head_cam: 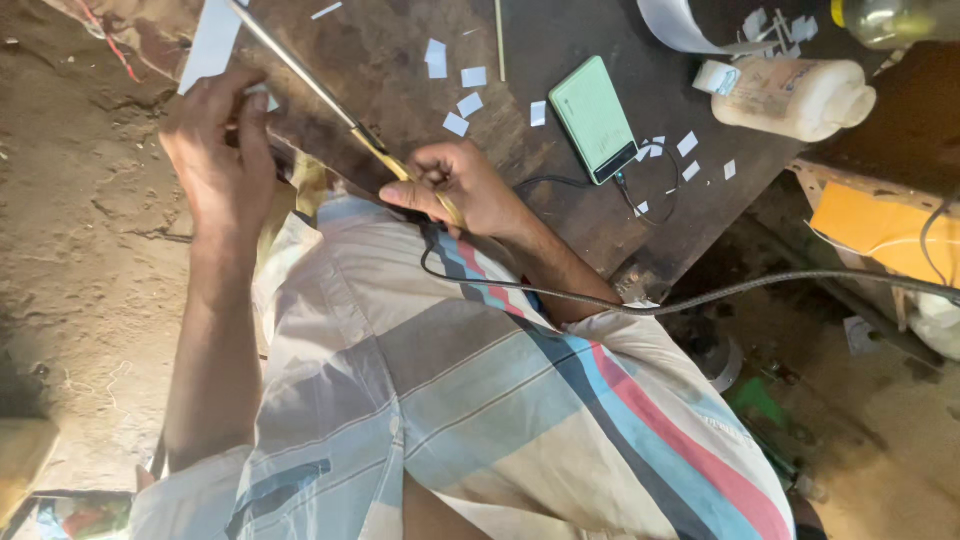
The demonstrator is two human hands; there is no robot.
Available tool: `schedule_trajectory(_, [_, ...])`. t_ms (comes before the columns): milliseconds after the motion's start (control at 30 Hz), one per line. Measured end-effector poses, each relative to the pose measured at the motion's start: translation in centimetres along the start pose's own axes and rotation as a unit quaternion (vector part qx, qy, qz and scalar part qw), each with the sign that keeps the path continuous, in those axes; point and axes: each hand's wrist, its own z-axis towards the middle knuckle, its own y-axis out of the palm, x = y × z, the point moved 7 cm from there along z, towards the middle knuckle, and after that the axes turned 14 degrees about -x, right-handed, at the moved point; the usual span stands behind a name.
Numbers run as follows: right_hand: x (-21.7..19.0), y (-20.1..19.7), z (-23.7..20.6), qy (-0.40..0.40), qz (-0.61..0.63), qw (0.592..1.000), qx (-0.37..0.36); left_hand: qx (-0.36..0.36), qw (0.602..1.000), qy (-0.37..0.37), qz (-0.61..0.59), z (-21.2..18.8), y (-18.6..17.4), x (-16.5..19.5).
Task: The person works on a stator assembly, manipulating copper windings and applying small white insulating pieces. They use shears to cut a white strip and place the cut pieces into the stator slots. The person handles the stator and a smaller rotor-like component, arranging insulating material around the windings.
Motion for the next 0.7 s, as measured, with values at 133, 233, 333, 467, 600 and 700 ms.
schedule_trajectory(133, [1.7,-0.8,1.1,0.054,-0.025,0.998,-0.003,-0.055,0.983,0.005,0.174,-3.0,-0.6,-0.4])
schedule_trajectory(233, [2.3,-0.5,2.1,0.072,-0.066,0.995,-0.019,-0.068,0.981,-0.023,0.179,-3.7,-0.9,-1.0])
schedule_trajectory(333, [2.8,0.0,2.4,0.1,-0.078,0.992,-0.017,0.04,0.998,-0.023,-0.036,-4.6,-2.4,-1.5])
schedule_trajectory(467, [2.0,-0.1,2.6,0.09,-0.074,0.993,-0.024,0.198,0.89,-0.087,-0.4,-4.8,-2.3,-3.8])
schedule_trajectory(600, [1.0,0.2,2.2,0.072,-0.036,0.996,-0.026,0.26,0.801,-0.086,-0.532,-3.8,-1.7,-3.1])
schedule_trajectory(700, [0.2,0.3,2.4,0.064,-0.047,0.996,-0.027,0.277,0.792,-0.119,-0.53,-3.4,-1.6,-2.6])
